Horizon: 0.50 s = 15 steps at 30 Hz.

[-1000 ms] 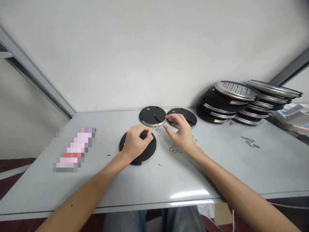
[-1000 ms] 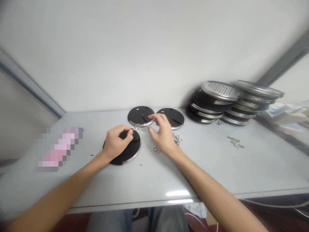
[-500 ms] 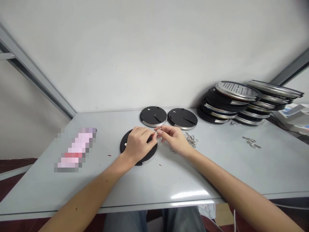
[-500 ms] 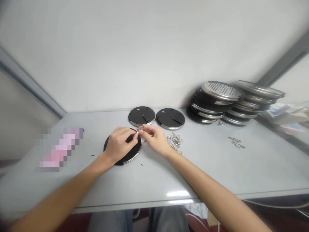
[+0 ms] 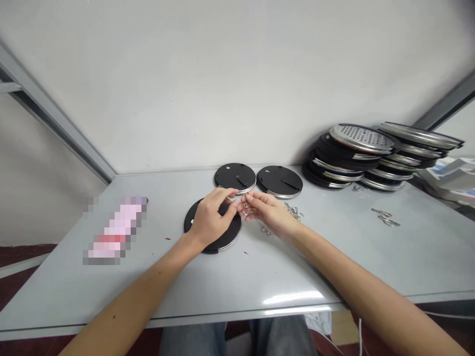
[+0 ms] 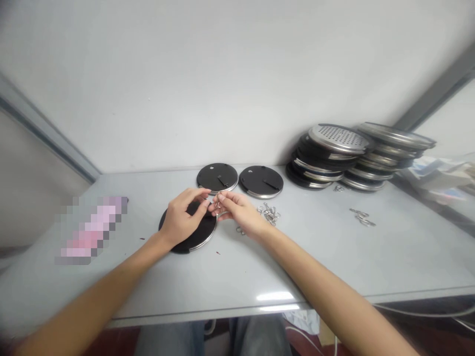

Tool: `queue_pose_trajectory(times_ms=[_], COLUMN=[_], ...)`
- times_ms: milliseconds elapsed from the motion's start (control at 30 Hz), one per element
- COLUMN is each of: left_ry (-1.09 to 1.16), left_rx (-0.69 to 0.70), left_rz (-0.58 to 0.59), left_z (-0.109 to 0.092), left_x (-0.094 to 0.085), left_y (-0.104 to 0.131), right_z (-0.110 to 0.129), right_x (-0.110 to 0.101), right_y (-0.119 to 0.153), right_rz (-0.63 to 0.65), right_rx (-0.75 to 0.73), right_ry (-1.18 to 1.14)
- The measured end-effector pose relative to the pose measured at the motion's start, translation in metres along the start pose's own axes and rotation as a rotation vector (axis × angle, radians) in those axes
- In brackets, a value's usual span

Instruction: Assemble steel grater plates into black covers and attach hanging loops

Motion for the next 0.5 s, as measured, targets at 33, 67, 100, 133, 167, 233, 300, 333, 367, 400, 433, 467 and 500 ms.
queue_pose_trajectory(times_ms=[33,67,100,133,167,233,300,333,367,400,433,467,500], left_ry=[0.076,0.149,0.210,0.254,0.277,0.270,0.191,0.132,0.067,-0.001,-0.067,-0.125,-0.176], left_rx=[-0.003,0.002,0.011,0.020,0.028,0.049,0.109,0.161,0.220,0.285,0.349,0.407,0.458], left_rz=[0.031,0.074,0.116,0.154,0.181,0.206,0.207,0.200,0.192,0.186,0.181,0.176,0.172], left_z=[0.002,0.002,0.003,0.004,0.005,0.008,0.007,0.005,0.002,-0.002,-0.007,-0.011,-0.016], left_x=[0.003,0.006,0.009,0.012,0.013,0.012,0.009,0.007,0.005,0.004,0.003,0.003,0.003], left_y=[-0.001,-0.002,-0.002,-0.002,-0.002,-0.003,-0.003,-0.003,-0.003,-0.002,0.000,0.001,0.003], right_z=[-0.002,-0.003,-0.003,-0.003,-0.003,-0.003,-0.004,-0.005,-0.006,-0.007,-0.007,-0.007,-0.007], right_x=[0.003,0.006,0.007,0.007,0.006,0.005,0.005,0.005,0.005,0.005,0.006,0.006,0.007], right_y=[0.000,0.001,0.002,0.002,0.003,0.004,0.005,0.005,0.006,0.006,0.006,0.006,0.006], right_rz=[0.030,0.049,0.057,0.055,0.047,0.041,0.046,0.049,0.049,0.050,0.054,0.063,0.076], right_rx=[0.021,0.036,0.046,0.051,0.053,0.066,0.086,0.099,0.111,0.118,0.120,0.119,0.116], right_ry=[0.010,0.029,0.055,0.080,0.104,0.146,0.169,0.172,0.169,0.162,0.156,0.149,0.140])
Point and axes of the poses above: each hand's wrist, its own y-axis away from the middle knuckle, its own x-axis out of the palm, z = x × y, the point moved 9 cm from there along -y, towards the middle knuckle, and after that the axes turned 6 degrees about x, right-handed, at the moved point
